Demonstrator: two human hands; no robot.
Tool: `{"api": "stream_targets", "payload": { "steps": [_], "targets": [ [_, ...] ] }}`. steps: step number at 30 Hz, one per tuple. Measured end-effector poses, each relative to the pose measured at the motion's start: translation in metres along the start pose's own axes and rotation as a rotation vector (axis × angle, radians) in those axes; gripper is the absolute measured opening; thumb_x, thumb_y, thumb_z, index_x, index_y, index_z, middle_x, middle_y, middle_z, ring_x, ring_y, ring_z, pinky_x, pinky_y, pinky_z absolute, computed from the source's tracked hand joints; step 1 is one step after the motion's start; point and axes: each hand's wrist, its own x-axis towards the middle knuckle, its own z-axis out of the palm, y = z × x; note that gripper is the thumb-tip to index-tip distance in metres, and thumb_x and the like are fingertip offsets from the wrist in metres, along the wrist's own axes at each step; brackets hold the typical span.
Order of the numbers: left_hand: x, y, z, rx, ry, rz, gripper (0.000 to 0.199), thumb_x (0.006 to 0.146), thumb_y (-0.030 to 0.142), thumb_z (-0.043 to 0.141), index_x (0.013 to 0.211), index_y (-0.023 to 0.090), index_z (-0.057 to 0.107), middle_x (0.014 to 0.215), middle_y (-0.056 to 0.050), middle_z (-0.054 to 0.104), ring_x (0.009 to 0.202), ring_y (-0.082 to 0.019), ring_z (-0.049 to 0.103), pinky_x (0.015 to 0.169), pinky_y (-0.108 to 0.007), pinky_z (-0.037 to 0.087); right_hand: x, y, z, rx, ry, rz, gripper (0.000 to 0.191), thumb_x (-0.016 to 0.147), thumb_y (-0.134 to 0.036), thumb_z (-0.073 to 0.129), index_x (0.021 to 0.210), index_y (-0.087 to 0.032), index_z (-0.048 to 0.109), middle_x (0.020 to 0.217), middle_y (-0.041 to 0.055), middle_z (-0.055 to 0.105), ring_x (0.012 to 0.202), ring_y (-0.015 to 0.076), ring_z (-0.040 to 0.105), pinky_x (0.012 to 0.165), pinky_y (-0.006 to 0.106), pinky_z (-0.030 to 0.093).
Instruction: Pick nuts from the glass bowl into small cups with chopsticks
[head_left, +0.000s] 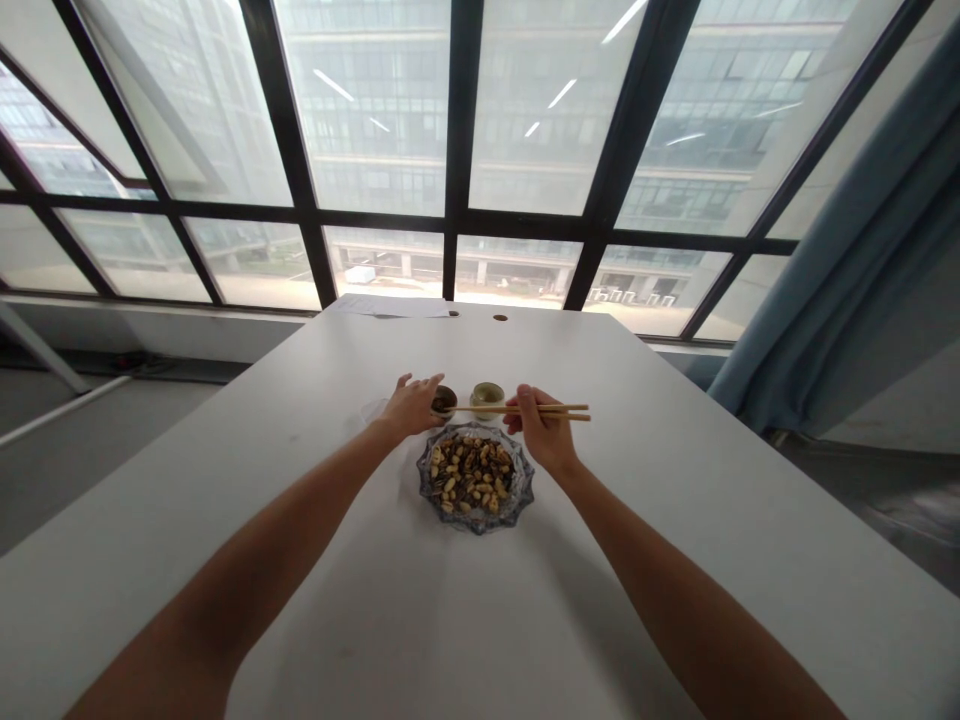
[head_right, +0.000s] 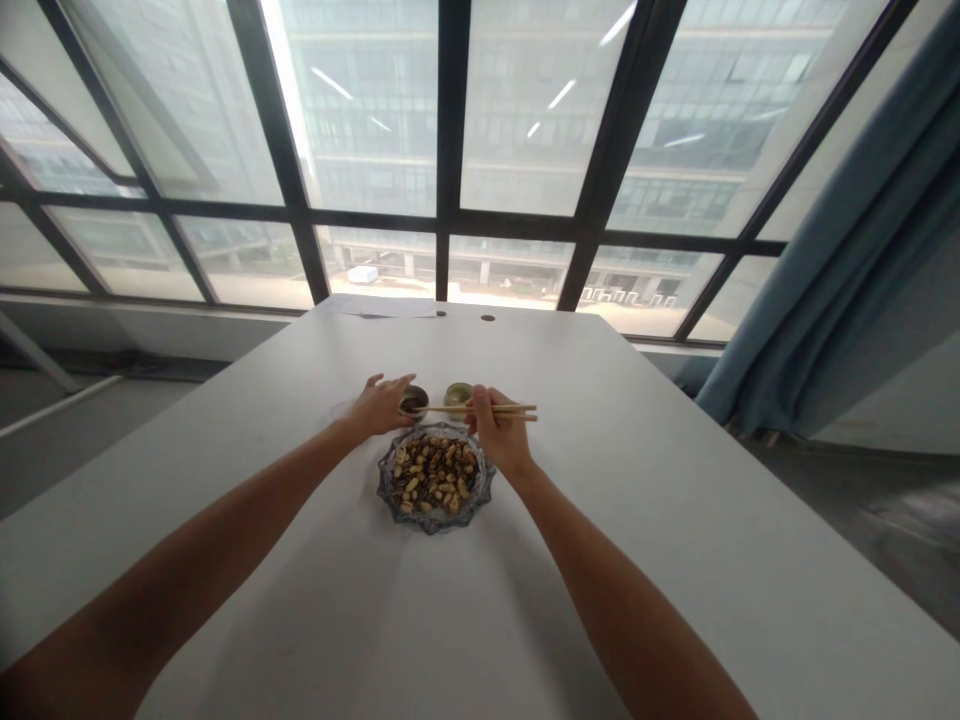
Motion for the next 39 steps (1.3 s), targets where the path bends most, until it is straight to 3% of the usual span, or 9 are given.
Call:
{"api": "stream_targets", "payload": {
  "steps": [3,6,9,11,16,19,26,32,39],
  "targets": [
    [0.003,-0.004,0.000,-0.013,-0.042,-0.035,0.083,0.077,0.049,0.067,0.147,0.020,0.033,0.139,-0.016,0.057,0.129,-0.030,0.053,0.117,-0.049,0.019,-0.012,-0.017,-0.028,0.030,-0.014,0.081,0.060,0.082,-0.073,0.055,0.063,-0.017,0.064,0.045,0.0021,0.060,0.033,0.0100,0.050,0.032,0.020,0.039],
    [0.006,-0.010,0.001,-0.026,-0.080,-0.065,0.081,0.079,0.054,0.063,0.147,0.023,0.034,0.139,-0.014,0.058,0.127,-0.031,0.055,0.117,-0.052,0.018,-0.021,-0.031,-0.049,0.025,-0.133,0.192,0.064,0.076,-0.077,0.058,0.056,-0.017,0.062,0.039,0.0026,0.057,0.028,0.0101,0.047,0.027,0.020,0.036],
    [0.003,-0.014,0.000,-0.017,-0.085,-0.081,0.079,0.081,0.058,0.059,0.146,0.019,0.036,0.136,-0.016,0.060,0.126,-0.033,0.055,0.116,-0.054,0.017,-0.026,-0.034,-0.053,-0.016,-0.309,0.281,0.064,0.074,-0.077,0.060,0.054,-0.016,0.063,0.038,0.0026,0.057,0.027,0.0105,0.048,0.026,0.019,0.037],
    [-0.004,-0.016,-0.001,-0.021,-0.032,-0.069,0.075,0.083,0.059,0.056,0.144,0.018,0.040,0.137,-0.017,0.059,0.128,-0.034,0.052,0.116,-0.055,0.017,-0.029,-0.029,-0.049,-0.021,-0.357,0.282,0.064,0.075,-0.076,0.060,0.057,-0.016,0.064,0.039,0.0026,0.059,0.028,0.0107,0.050,0.027,0.019,0.037],
    [-0.043,-0.022,-0.004,-0.091,0.281,-0.045,0.053,0.088,0.053,0.053,0.129,0.021,0.055,0.133,-0.013,0.062,0.126,-0.029,0.053,0.117,-0.052,0.019,-0.033,-0.015,-0.037,0.025,-0.170,0.131,0.059,0.078,-0.073,0.060,0.061,-0.017,0.065,0.044,0.0023,0.062,0.030,0.0107,0.052,0.029,0.020,0.041],
    [-0.069,-0.030,0.000,-0.106,0.389,-0.096,0.046,0.089,0.051,0.053,0.125,0.022,0.057,0.133,-0.012,0.061,0.127,-0.029,0.053,0.116,-0.051,0.022,-0.034,-0.014,-0.040,0.033,-0.045,0.071,0.058,0.078,-0.073,0.060,0.062,-0.017,0.065,0.046,0.0027,0.063,0.033,0.0120,0.054,0.031,0.022,0.044],
    [-0.094,-0.052,0.022,-0.212,0.548,-0.277,0.061,0.083,0.055,0.060,0.132,0.020,0.046,0.142,-0.015,0.052,0.135,-0.030,0.045,0.112,-0.047,0.033,-0.046,-0.013,-0.053,0.029,0.046,0.059,0.059,0.083,-0.071,0.056,0.061,-0.017,0.065,0.043,0.0033,0.061,0.030,0.0122,0.052,0.029,0.022,0.041],
    [-0.091,-0.054,0.036,-0.423,0.424,-0.395,0.075,0.077,0.054,0.068,0.137,0.017,0.040,0.136,-0.018,0.056,0.125,-0.032,0.055,0.105,-0.048,0.043,-0.060,-0.009,-0.050,-0.008,-0.009,0.049,0.059,0.083,-0.071,0.056,0.061,-0.017,0.067,0.044,0.0040,0.062,0.030,0.0126,0.052,0.029,0.022,0.041],
    [-0.094,-0.053,0.033,-0.508,0.335,-0.440,0.078,0.078,0.053,0.066,0.140,0.014,0.040,0.127,-0.018,0.063,0.112,-0.031,0.063,0.098,-0.045,0.049,-0.064,-0.013,-0.050,-0.107,-0.029,-0.051,0.056,0.088,-0.067,0.053,0.062,-0.019,0.068,0.045,0.0036,0.063,0.033,0.0133,0.055,0.032,0.023,0.044]
  ]
}}
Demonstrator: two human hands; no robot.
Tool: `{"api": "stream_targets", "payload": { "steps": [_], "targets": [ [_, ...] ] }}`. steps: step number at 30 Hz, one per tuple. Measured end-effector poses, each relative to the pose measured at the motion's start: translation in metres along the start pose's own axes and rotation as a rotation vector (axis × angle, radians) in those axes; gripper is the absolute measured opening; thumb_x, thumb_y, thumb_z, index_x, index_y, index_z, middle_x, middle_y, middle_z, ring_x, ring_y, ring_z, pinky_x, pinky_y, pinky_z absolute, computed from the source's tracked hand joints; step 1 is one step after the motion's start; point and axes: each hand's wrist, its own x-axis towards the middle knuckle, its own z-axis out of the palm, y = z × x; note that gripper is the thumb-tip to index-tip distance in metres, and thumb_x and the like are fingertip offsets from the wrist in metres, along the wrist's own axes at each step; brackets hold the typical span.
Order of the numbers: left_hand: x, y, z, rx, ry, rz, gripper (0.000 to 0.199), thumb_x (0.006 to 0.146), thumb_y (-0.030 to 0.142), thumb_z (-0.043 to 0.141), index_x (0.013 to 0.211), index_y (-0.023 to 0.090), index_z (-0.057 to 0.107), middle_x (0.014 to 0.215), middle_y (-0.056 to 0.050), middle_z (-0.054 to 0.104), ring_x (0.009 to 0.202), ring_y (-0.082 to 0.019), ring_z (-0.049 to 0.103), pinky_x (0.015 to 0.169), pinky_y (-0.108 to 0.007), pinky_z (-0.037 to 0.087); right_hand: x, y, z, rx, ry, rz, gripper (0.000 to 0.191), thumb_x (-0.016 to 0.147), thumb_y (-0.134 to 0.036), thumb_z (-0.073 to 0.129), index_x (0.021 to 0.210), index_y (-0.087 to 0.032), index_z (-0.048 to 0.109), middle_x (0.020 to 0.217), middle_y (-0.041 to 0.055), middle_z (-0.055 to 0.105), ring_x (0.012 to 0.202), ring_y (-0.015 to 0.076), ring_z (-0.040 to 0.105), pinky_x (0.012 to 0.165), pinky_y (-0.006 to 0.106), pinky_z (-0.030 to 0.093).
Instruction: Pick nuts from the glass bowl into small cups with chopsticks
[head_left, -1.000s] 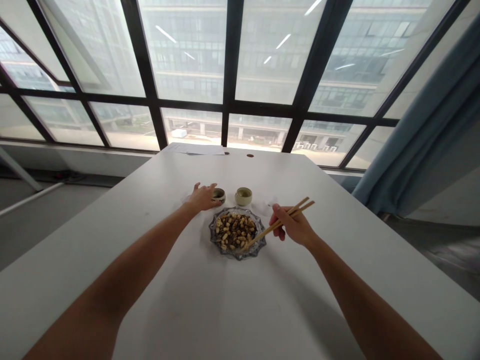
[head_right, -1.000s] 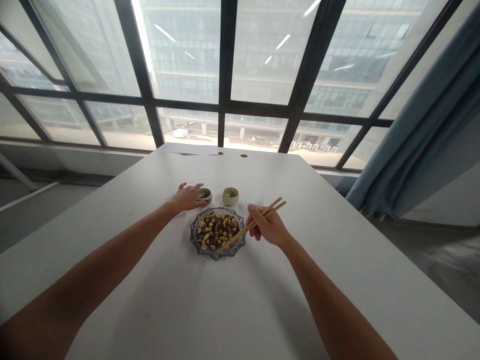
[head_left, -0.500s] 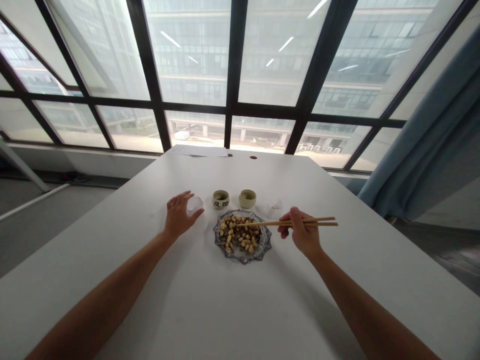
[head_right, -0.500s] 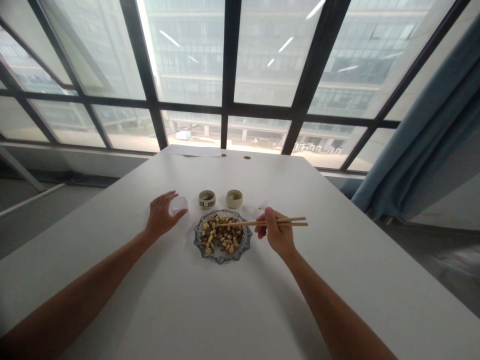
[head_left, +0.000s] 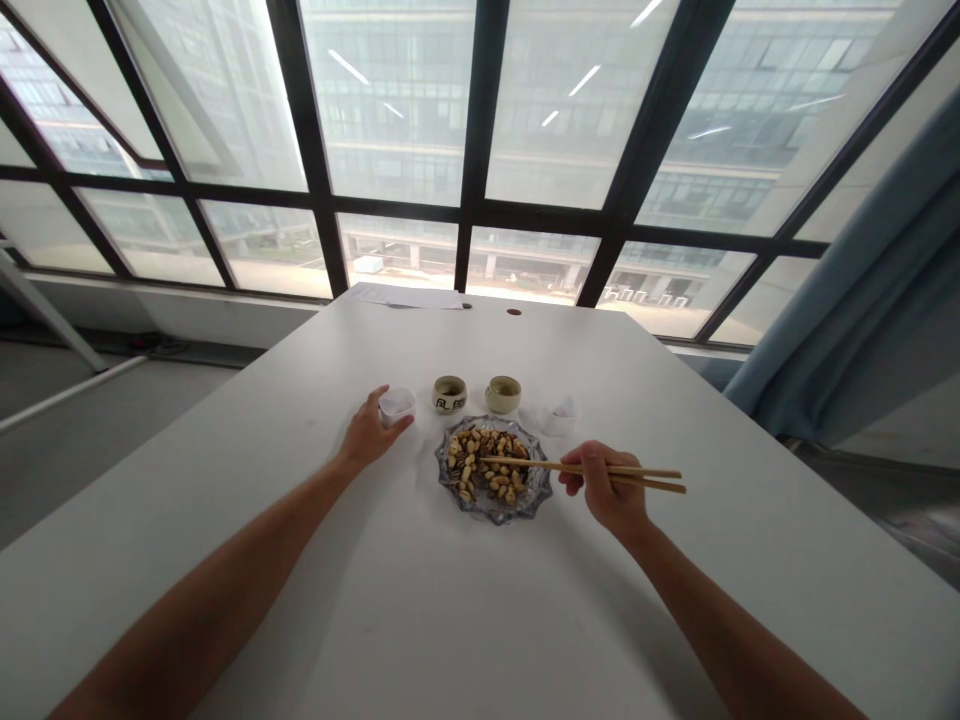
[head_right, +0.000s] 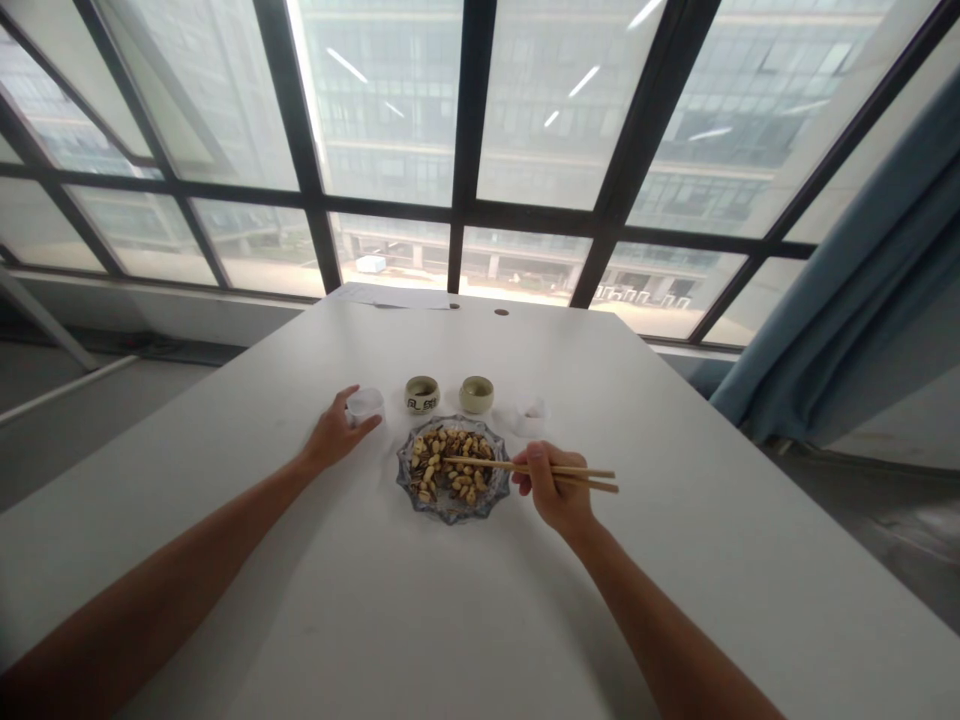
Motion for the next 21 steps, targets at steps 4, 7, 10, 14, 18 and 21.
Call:
{"api": "stream_targets", "payload": {
  "steps": [4,7,10,14,18,21],
  "targets": [
    [0.0003,-0.0007,0.0004,0.002,0.017,0.019,0.076,0.077,0.053,0.067,0.139,0.017,0.042,0.123,-0.016,0.065,0.109,-0.029,0.064,0.096,-0.045,0.051,-0.0013,0.0024,-0.0079,-0.096,-0.011,-0.075,0.053,0.090,-0.063,0.053,0.064,-0.019,0.070,0.048,0.0040,0.065,0.035,0.0140,0.057,0.034,0.024,0.045],
    [0.0003,-0.0006,0.0010,0.011,0.026,0.018,0.076,0.076,0.053,0.068,0.138,0.017,0.043,0.121,-0.016,0.066,0.107,-0.029,0.065,0.095,-0.044,0.051,-0.0014,0.0035,-0.0108,-0.174,-0.083,-0.126,0.051,0.090,-0.061,0.053,0.064,-0.020,0.070,0.050,0.0035,0.066,0.038,0.0142,0.059,0.038,0.025,0.047],
    [-0.0002,0.0011,0.0000,0.021,0.017,0.002,0.076,0.077,0.053,0.067,0.139,0.016,0.044,0.121,-0.016,0.066,0.108,-0.029,0.065,0.094,-0.044,0.051,-0.0005,0.0019,-0.0106,-0.232,-0.161,-0.159,0.049,0.091,-0.057,0.053,0.063,-0.021,0.069,0.051,0.0029,0.067,0.040,0.0141,0.060,0.042,0.025,0.048],
    [-0.0005,0.0028,-0.0012,0.023,0.007,-0.008,0.076,0.077,0.051,0.067,0.139,0.015,0.043,0.120,-0.017,0.066,0.108,-0.029,0.064,0.094,-0.043,0.051,0.0008,-0.0032,-0.0090,-0.283,-0.229,-0.195,0.048,0.094,-0.052,0.051,0.061,-0.021,0.068,0.051,0.0026,0.067,0.041,0.0139,0.060,0.044,0.025,0.048],
    [-0.0001,0.0022,-0.0005,0.018,0.010,-0.004,0.075,0.077,0.051,0.068,0.139,0.016,0.044,0.120,-0.016,0.066,0.106,-0.028,0.065,0.093,-0.042,0.051,0.0012,-0.0058,-0.0081,-0.308,-0.256,-0.192,0.049,0.095,-0.052,0.048,0.062,-0.021,0.067,0.051,0.0025,0.067,0.042,0.0139,0.061,0.045,0.025,0.049],
    [0.0000,0.0015,-0.0002,0.025,0.016,0.002,0.074,0.077,0.051,0.068,0.138,0.017,0.044,0.122,-0.016,0.066,0.106,-0.028,0.065,0.094,-0.043,0.051,0.0012,-0.0050,-0.0080,-0.280,-0.238,-0.160,0.051,0.095,-0.055,0.048,0.062,-0.021,0.066,0.051,0.0026,0.067,0.041,0.0140,0.061,0.044,0.025,0.050]
  ]
}}
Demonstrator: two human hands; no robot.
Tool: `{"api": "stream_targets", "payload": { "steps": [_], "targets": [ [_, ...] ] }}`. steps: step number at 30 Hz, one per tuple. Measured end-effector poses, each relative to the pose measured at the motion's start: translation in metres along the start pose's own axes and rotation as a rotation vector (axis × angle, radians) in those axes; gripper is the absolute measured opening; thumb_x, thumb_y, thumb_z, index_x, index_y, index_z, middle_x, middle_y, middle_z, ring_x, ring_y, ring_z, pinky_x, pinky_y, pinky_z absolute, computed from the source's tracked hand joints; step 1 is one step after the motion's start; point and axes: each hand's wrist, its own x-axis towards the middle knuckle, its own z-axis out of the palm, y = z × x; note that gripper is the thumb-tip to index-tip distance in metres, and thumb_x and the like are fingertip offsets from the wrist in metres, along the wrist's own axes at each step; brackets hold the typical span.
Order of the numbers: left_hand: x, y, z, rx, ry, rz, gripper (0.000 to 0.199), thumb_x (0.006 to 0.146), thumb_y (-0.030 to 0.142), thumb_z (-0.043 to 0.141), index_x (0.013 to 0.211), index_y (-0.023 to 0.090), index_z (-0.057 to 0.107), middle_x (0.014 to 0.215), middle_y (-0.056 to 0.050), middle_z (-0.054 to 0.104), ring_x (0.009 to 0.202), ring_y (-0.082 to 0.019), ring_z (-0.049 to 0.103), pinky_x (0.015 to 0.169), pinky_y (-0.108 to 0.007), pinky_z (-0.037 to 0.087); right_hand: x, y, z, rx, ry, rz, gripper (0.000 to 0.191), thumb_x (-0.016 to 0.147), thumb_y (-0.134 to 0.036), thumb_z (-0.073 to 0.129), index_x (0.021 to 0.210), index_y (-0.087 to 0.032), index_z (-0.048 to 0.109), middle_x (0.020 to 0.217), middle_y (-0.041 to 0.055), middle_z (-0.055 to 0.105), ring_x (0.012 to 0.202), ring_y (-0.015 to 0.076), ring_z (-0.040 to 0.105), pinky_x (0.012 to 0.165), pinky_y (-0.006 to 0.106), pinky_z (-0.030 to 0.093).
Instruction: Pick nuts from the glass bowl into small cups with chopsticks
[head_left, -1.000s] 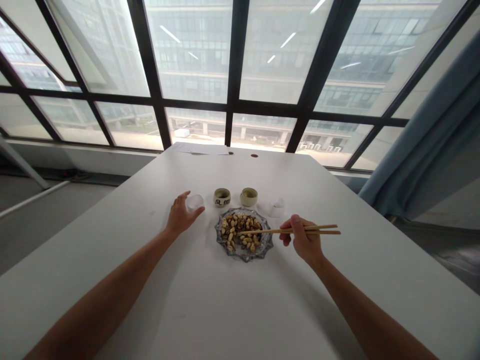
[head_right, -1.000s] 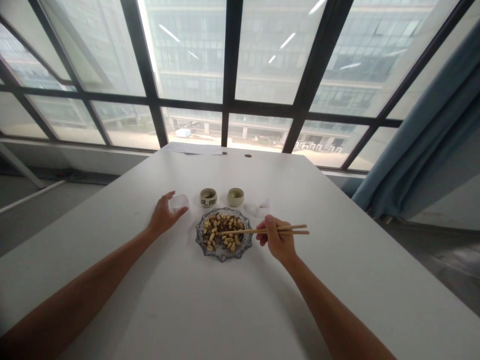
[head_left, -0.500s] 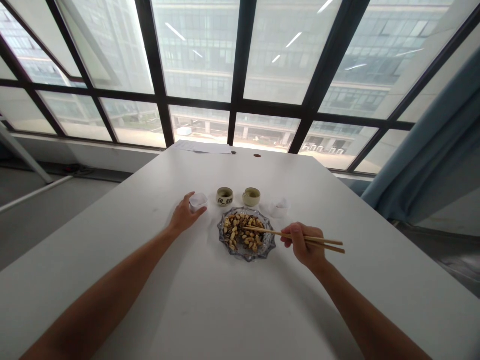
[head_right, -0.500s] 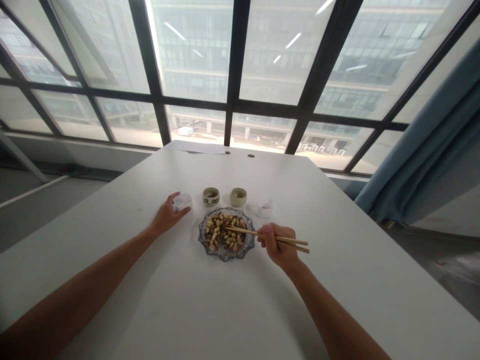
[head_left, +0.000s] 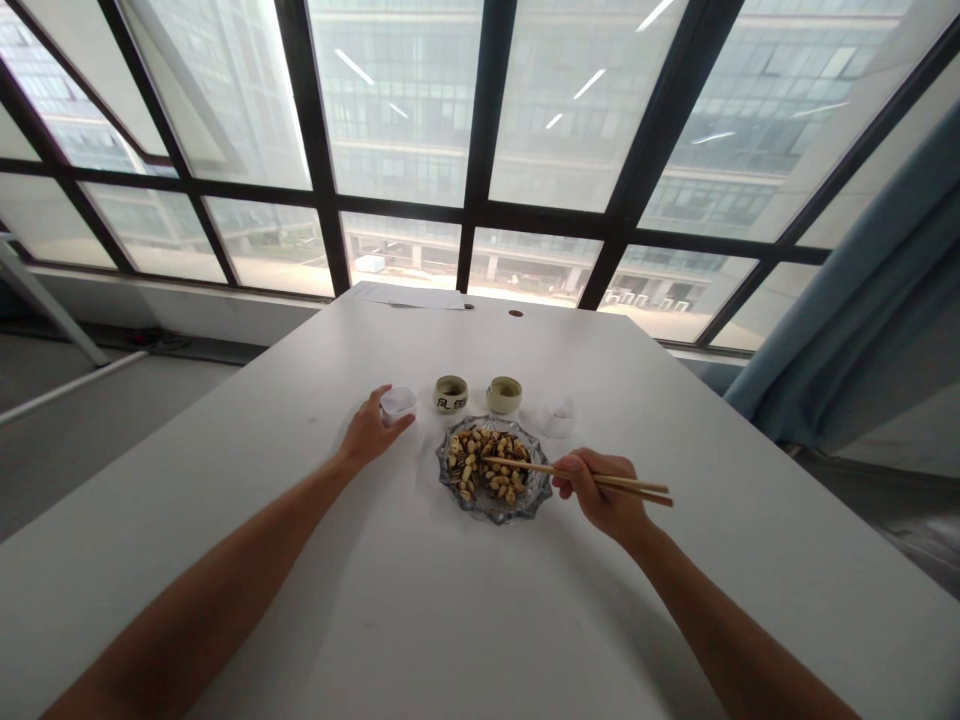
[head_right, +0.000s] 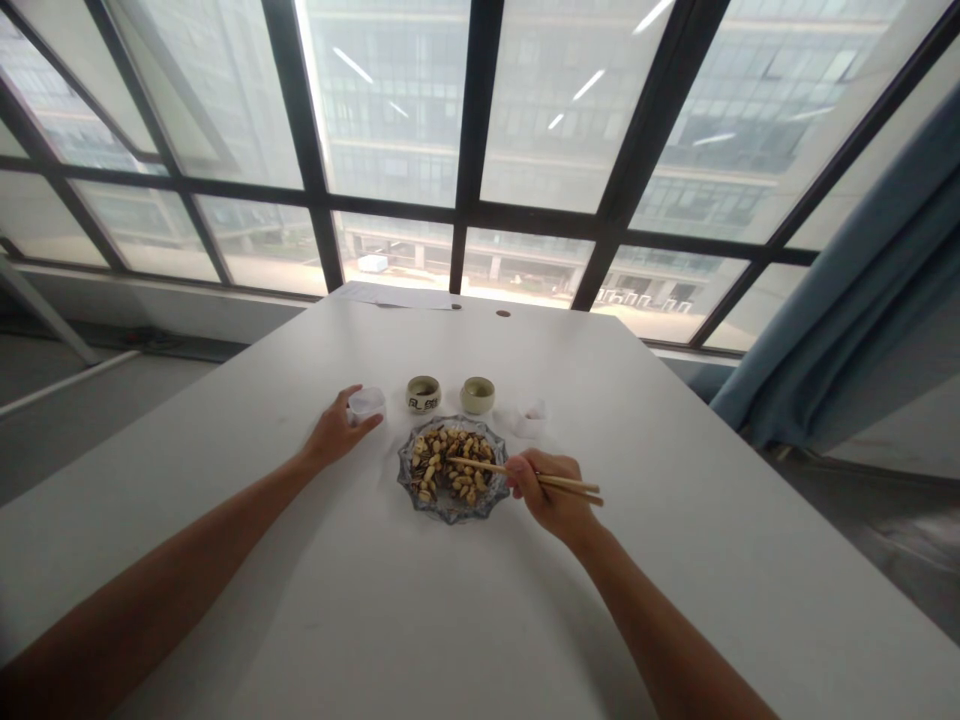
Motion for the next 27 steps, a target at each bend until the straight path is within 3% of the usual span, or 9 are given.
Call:
{"api": "stream_targets", "payload": {
  "steps": [6,16,20,27],
  "targets": [
    [0.000,-0.001,-0.001,0.002,-0.003,0.014,0.072,0.078,0.052,0.067,0.137,0.018,0.044,0.119,-0.015,0.067,0.104,-0.028,0.066,0.092,-0.043,0.052,0.001,0.005,0.004,0.201,0.112,0.133,0.051,0.089,-0.063,0.054,0.066,-0.019,0.068,0.050,0.0034,0.066,0.037,0.0144,0.060,0.037,0.024,0.048],
    [0.000,-0.002,-0.001,-0.034,0.007,0.008,0.075,0.075,0.052,0.069,0.136,0.017,0.045,0.118,-0.014,0.067,0.102,-0.028,0.066,0.089,-0.042,0.054,0.010,0.037,0.014,0.604,0.468,0.438,0.054,0.079,-0.068,0.064,0.064,-0.016,0.063,0.045,0.0039,0.062,0.034,0.0143,0.056,0.032,0.024,0.046],
    [0.001,-0.006,0.001,-0.136,0.068,0.059,0.077,0.070,0.048,0.075,0.135,0.019,0.045,0.123,-0.013,0.064,0.098,-0.025,0.067,0.085,-0.039,0.056,0.011,0.049,0.018,0.718,0.504,0.502,0.055,0.075,-0.069,0.067,0.063,-0.016,0.061,0.043,0.0030,0.060,0.034,0.0131,0.054,0.031,0.022,0.044],
    [0.003,-0.009,0.005,-0.158,0.192,0.266,0.062,0.067,0.035,0.079,0.122,0.022,0.053,0.120,-0.010,0.064,0.109,-0.026,0.062,0.091,-0.043,0.055,0.010,0.048,0.023,0.793,0.517,0.577,0.059,0.064,-0.072,0.074,0.061,-0.015,0.062,0.043,0.0025,0.059,0.033,0.0117,0.053,0.031,0.021,0.043]
  ]
}}
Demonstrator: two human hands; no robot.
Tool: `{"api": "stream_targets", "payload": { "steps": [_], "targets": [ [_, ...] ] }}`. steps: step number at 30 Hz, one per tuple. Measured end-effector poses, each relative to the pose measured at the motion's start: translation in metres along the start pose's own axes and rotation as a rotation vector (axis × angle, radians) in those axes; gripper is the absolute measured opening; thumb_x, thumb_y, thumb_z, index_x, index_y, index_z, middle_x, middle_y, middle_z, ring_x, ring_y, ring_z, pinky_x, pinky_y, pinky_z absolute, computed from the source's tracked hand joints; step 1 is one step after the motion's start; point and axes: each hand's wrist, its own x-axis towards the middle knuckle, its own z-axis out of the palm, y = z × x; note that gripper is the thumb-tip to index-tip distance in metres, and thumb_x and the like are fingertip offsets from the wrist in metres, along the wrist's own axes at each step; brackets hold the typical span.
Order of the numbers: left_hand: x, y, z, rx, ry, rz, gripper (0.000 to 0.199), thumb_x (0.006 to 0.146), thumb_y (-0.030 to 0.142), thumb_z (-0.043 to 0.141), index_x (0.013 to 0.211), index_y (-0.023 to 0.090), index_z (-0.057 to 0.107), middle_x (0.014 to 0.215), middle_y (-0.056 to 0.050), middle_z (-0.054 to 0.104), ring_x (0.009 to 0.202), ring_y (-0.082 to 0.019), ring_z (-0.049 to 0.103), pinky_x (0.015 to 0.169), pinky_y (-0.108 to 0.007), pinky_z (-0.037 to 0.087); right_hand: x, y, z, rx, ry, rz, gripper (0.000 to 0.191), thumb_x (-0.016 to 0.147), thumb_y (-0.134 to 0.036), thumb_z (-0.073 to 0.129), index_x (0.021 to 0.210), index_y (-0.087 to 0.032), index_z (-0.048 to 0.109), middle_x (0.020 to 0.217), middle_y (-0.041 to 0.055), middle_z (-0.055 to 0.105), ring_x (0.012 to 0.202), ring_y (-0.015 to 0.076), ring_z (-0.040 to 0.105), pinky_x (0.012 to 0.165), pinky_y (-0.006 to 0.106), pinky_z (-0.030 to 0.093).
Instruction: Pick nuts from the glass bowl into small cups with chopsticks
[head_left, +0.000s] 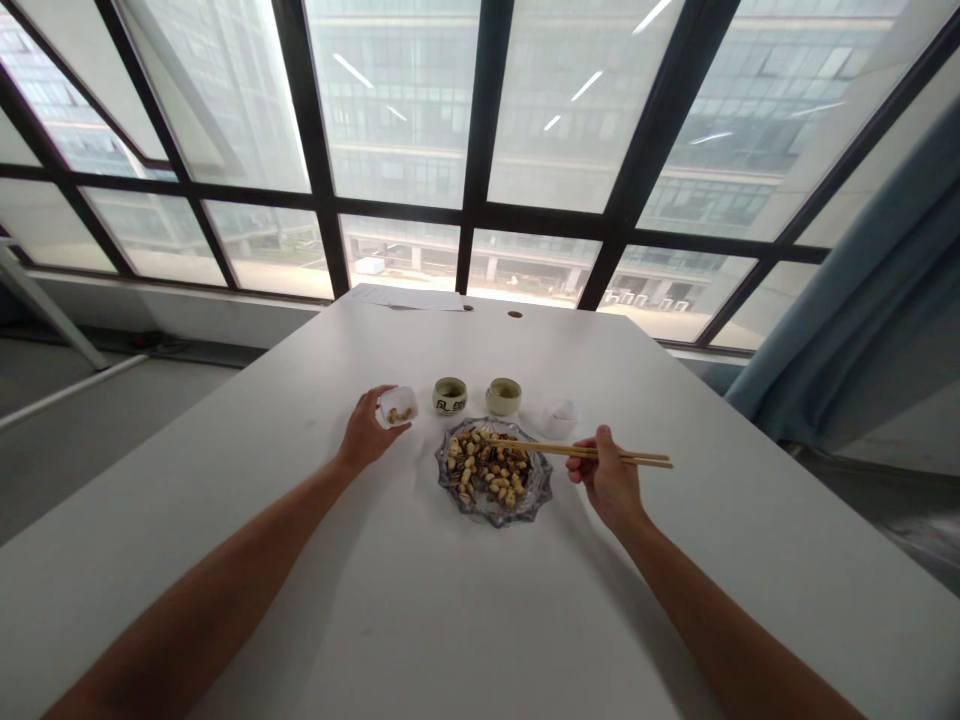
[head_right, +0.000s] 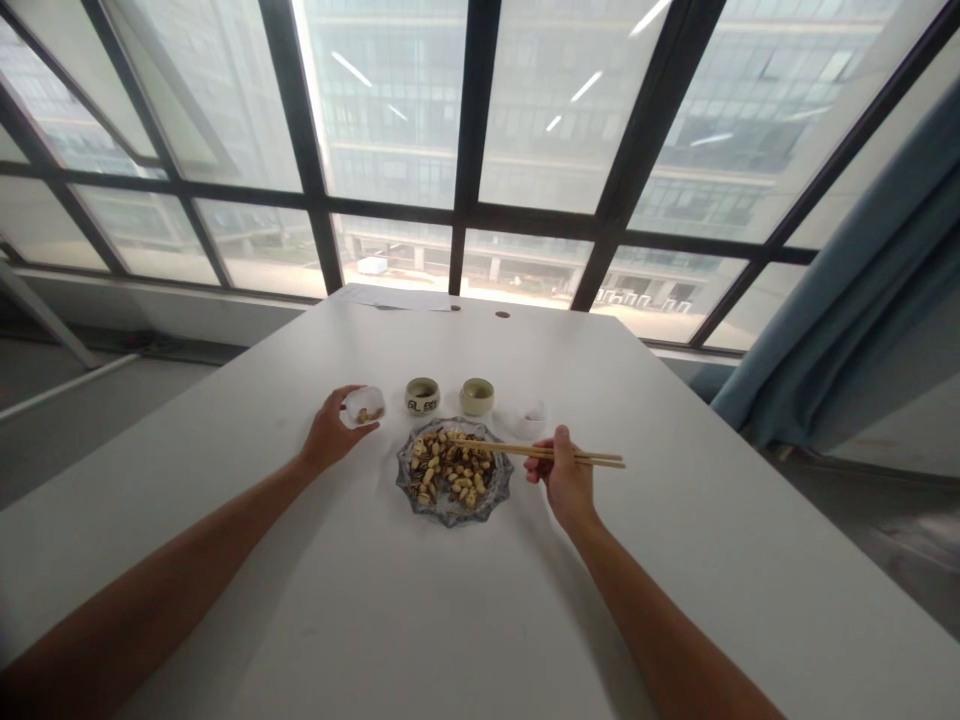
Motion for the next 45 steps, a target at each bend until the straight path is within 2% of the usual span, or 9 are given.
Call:
{"api": "stream_targets", "payload": {
  "steps": [10,28,31,34,40,43,45],
  "targets": [
    [-0.002,-0.001,0.000,0.025,-0.030,0.058,0.061,0.068,0.032,0.079,0.123,0.022,0.052,0.124,-0.009,0.063,0.114,-0.026,0.060,0.094,-0.042,0.053,0.001,0.003,-0.001,0.015,0.010,-0.010,0.055,0.068,-0.069,0.074,0.063,-0.016,0.062,0.044,0.0016,0.060,0.035,0.0129,0.055,0.031,0.022,0.043],
    [-0.002,-0.004,0.002,0.016,-0.084,-0.044,0.062,0.068,0.035,0.077,0.123,0.022,0.052,0.124,-0.010,0.061,0.113,-0.027,0.059,0.095,-0.043,0.053,0.003,0.002,-0.001,0.005,0.020,-0.031,0.053,0.071,-0.067,0.073,0.064,-0.016,0.062,0.046,0.0021,0.062,0.035,0.0131,0.055,0.032,0.022,0.043],
    [-0.002,-0.004,0.002,0.017,-0.081,-0.062,0.063,0.067,0.036,0.076,0.123,0.022,0.052,0.123,-0.010,0.062,0.111,-0.027,0.060,0.095,-0.043,0.053,-0.001,0.001,-0.002,-0.070,0.013,-0.117,0.053,0.076,-0.068,0.067,0.066,-0.016,0.063,0.046,0.0022,0.062,0.037,0.0141,0.057,0.034,0.024,0.045],
    [-0.001,-0.006,0.003,0.015,-0.078,-0.114,0.067,0.068,0.041,0.076,0.127,0.022,0.050,0.122,-0.012,0.063,0.108,-0.028,0.062,0.094,-0.044,0.052,-0.010,-0.002,-0.002,-0.234,-0.010,-0.280,0.053,0.085,-0.067,0.058,0.069,-0.016,0.064,0.048,0.0025,0.063,0.037,0.0141,0.057,0.037,0.025,0.048],
    [0.000,-0.013,0.003,0.009,-0.091,-0.279,0.082,0.069,0.049,0.075,0.138,0.018,0.042,0.116,-0.014,0.065,0.100,-0.028,0.065,0.090,-0.045,0.052,-0.024,-0.005,-0.008,-0.576,-0.247,-0.644,0.045,0.095,-0.054,0.050,0.073,-0.019,0.068,0.056,0.0030,0.068,0.044,0.0144,0.063,0.045,0.025,0.051],
    [0.002,-0.015,0.001,0.017,-0.118,-0.326,0.086,0.070,0.051,0.075,0.140,0.017,0.038,0.111,-0.014,0.066,0.097,-0.027,0.066,0.089,-0.044,0.052,-0.025,-0.006,-0.012,-0.666,-0.320,-0.714,0.043,0.095,-0.050,0.051,0.070,-0.021,0.070,0.058,0.0031,0.069,0.047,0.0148,0.064,0.047,0.026,0.050],
    [0.007,-0.012,-0.003,0.040,-0.122,-0.325,0.092,0.067,0.053,0.077,0.141,0.016,0.036,0.117,-0.016,0.065,0.103,-0.029,0.065,0.092,-0.045,0.051,-0.026,-0.008,-0.011,-0.658,-0.299,-0.695,0.044,0.094,-0.052,0.052,0.069,-0.021,0.070,0.058,0.0032,0.069,0.047,0.0154,0.064,0.048,0.027,0.050]
  ]
}}
